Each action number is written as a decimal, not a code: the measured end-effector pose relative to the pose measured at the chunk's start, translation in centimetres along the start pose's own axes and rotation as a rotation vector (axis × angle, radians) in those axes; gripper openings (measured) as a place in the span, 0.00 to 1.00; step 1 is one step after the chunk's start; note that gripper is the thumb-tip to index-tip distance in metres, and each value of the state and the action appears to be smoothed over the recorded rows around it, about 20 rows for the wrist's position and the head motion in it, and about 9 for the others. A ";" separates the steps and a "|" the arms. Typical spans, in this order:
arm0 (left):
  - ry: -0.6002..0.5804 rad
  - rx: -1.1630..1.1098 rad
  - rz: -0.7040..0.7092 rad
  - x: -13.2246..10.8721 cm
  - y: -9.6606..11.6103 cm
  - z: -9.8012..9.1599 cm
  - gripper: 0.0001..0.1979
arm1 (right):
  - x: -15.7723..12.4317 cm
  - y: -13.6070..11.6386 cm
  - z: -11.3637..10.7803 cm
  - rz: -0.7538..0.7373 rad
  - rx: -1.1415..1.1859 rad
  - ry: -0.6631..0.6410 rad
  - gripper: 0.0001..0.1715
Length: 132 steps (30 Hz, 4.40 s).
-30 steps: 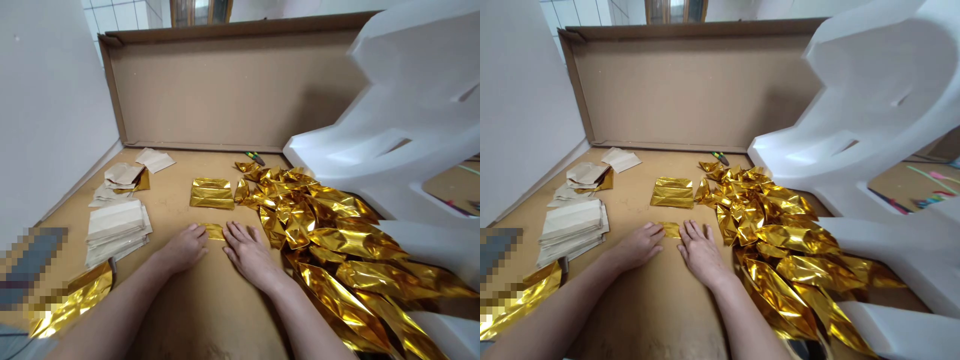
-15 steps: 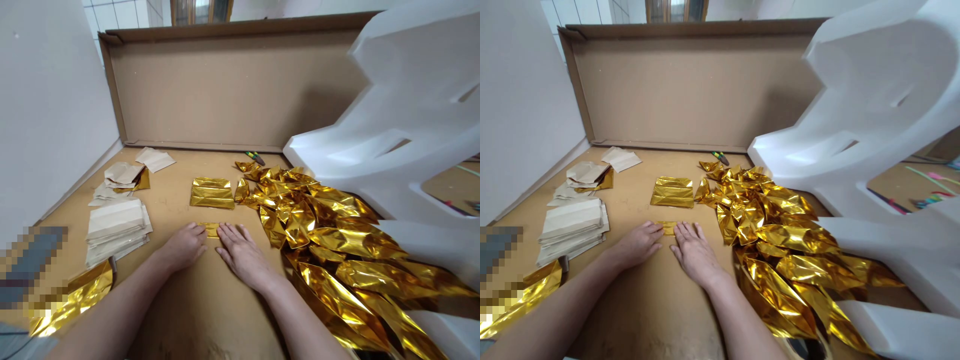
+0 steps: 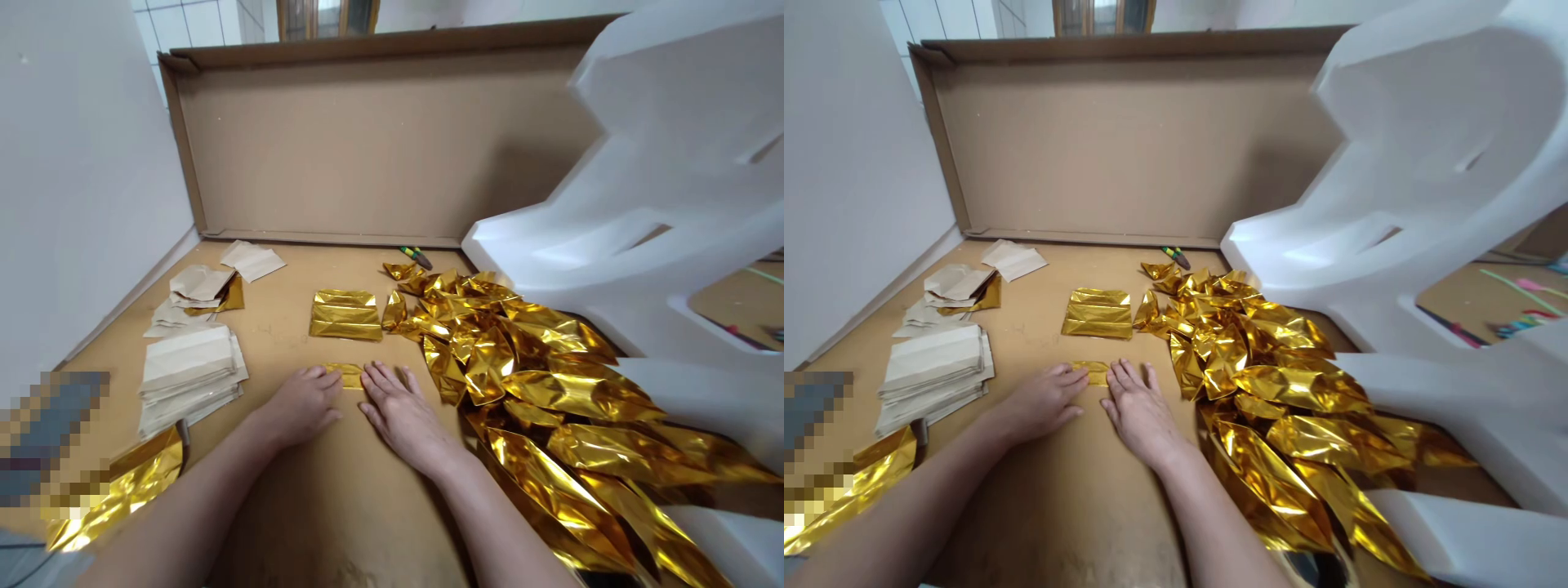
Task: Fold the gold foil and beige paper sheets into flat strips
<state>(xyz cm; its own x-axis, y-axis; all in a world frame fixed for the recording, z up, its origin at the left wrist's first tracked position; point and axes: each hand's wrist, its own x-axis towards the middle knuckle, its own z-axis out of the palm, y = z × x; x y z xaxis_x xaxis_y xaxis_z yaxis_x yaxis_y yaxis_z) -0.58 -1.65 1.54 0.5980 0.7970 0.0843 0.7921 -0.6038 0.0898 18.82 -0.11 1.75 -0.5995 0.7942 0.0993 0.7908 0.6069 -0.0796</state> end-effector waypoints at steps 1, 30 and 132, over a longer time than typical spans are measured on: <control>-0.017 0.003 -0.012 -0.3 -0.2 -0.3 0.18 | 0.0 0.0 -0.1 0.006 0.003 -0.007 0.25; 0.048 -0.137 -0.237 -0.7 -2.8 -0.7 0.06 | 0.5 0.7 0.4 -0.016 0.057 0.133 0.17; 0.281 -0.543 -0.555 0.4 -2.3 1.6 0.08 | 1.3 -1.0 1.8 0.200 0.423 0.330 0.17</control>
<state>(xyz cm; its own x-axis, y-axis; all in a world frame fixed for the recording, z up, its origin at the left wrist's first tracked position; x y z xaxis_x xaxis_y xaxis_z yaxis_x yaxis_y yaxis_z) -2.01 0.07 -0.25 0.0270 0.9918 0.1252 0.7510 -0.1028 0.6522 17.01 0.38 0.18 -0.3191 0.8843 0.3407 0.7261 0.4592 -0.5118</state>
